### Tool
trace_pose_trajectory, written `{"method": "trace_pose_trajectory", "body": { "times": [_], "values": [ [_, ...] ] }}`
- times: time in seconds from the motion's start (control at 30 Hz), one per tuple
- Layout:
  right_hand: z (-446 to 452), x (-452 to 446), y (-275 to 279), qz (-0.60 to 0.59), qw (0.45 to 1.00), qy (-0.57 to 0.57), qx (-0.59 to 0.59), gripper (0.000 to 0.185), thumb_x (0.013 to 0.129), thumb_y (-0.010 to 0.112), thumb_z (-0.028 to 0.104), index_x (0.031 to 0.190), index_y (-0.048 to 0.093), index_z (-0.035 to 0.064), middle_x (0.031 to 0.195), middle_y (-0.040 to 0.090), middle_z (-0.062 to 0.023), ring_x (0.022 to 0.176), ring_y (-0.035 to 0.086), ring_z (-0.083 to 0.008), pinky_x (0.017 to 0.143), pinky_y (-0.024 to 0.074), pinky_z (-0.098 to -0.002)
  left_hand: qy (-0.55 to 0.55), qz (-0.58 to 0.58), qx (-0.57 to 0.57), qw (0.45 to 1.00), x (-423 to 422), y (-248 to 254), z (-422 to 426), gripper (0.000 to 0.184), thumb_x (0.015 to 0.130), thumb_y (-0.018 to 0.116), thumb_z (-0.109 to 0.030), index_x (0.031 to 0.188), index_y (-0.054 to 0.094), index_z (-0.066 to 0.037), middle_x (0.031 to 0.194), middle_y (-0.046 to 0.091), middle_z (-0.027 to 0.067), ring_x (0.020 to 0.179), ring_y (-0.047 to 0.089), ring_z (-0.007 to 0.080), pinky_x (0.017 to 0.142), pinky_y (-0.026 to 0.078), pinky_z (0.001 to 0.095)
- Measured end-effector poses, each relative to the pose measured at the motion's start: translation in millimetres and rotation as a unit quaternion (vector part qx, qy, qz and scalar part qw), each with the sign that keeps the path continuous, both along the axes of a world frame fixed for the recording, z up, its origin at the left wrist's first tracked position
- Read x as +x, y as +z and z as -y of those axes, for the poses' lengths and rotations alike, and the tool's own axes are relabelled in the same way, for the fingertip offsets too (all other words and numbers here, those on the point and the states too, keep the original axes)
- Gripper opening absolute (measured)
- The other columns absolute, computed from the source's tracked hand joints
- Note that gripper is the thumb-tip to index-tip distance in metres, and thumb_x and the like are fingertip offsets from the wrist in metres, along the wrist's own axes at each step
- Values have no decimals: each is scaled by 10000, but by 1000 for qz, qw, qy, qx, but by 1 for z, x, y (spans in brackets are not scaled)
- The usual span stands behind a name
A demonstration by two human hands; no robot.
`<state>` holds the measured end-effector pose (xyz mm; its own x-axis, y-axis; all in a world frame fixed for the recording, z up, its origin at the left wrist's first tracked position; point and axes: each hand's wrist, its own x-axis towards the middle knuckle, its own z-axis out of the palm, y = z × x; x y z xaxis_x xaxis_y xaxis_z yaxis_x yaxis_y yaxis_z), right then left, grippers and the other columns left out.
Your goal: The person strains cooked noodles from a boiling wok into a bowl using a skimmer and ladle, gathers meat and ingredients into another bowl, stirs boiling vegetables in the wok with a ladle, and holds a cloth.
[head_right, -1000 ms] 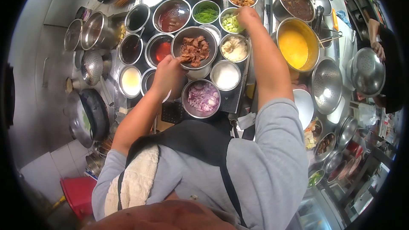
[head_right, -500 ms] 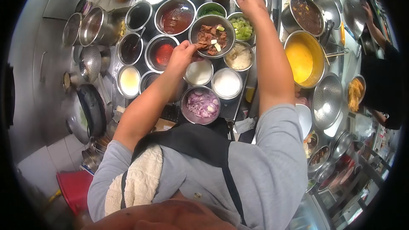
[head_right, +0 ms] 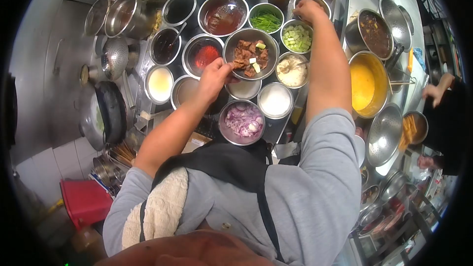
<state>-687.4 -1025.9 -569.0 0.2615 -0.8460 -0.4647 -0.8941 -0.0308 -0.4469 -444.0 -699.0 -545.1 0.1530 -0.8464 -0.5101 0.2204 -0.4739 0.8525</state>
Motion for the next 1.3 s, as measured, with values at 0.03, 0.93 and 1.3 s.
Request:
{"method": "trace_pose_trajectory", "body": {
  "times": [0.03,0.93,1.3],
  "values": [
    [14,-18,-23,90,996,2,-9,354,843,745,264,1151,713,90,897,733,-83,811,692,-181,761,556,-348,5,-5,-2,1000,0,0,1,158,983,589,-140,880,531,-35,951,661,115,830,670,184,738,615,358],
    [-532,-43,98,285,869,-402,-36,389,937,666,313,1096,603,-36,957,697,-198,730,708,-239,630,570,-371,-294,-120,-41,947,-49,59,-134,238,984,611,-163,1062,585,60,1073,659,161,924,701,239,804,605,342],
    [-779,-84,95,475,504,-686,-225,214,932,614,171,1009,590,-27,938,638,-127,844,655,-222,769,606,-404,-570,-99,11,815,50,31,-285,386,1041,537,-173,1378,492,9,1333,599,161,1138,642,240,961,512,341]
  ]
}}
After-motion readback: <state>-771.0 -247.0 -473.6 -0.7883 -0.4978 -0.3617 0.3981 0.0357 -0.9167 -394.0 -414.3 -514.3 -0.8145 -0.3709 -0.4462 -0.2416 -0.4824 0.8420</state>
